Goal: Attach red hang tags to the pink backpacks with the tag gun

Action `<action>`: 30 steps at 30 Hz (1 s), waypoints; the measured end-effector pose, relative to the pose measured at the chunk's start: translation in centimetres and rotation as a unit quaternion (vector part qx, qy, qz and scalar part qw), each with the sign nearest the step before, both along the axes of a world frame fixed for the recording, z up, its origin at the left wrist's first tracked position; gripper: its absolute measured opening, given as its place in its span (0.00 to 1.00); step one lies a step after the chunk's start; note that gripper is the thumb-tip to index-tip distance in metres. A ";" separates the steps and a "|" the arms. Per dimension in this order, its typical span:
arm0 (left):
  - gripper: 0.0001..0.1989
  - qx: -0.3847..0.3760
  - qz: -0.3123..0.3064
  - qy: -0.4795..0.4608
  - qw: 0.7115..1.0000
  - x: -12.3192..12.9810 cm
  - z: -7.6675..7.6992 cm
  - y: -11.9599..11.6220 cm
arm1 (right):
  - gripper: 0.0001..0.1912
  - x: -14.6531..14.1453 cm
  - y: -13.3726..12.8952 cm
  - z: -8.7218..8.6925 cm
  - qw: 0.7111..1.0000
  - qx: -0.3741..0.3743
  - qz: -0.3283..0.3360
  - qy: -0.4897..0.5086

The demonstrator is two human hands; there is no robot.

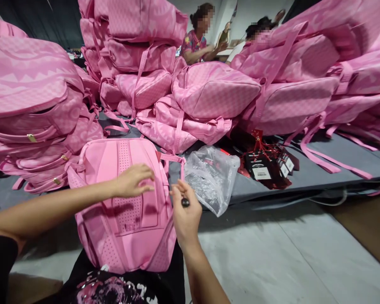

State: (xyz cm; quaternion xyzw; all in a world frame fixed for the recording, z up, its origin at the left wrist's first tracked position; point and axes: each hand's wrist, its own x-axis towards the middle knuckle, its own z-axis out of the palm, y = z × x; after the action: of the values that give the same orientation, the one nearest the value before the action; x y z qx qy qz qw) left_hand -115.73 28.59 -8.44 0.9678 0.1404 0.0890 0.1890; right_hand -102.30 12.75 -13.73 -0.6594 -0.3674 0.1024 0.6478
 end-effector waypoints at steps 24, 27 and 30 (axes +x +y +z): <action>0.27 0.237 -0.050 0.111 0.964 4.6 -2.4 7.2 | 0.23 1.8 5.1 -4.2 0.967 -0.030 0.077 0.243; 0.21 0.268 -0.053 0.026 0.962 2.8 -3.3 5.7 | 0.22 1.3 5.4 -5.2 0.973 -0.038 0.010 0.228; 0.12 0.299 -0.019 -0.085 0.950 0.8 -4.3 3.7 | 0.21 1.0 5.3 -6.3 0.982 -0.050 -0.042 0.174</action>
State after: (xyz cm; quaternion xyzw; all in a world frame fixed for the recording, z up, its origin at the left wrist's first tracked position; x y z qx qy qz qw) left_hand -114.96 32.28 -12.74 0.9713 0.0727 0.2049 -0.0965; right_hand -101.33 18.07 -20.01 -0.6782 -0.2148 0.2065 0.6718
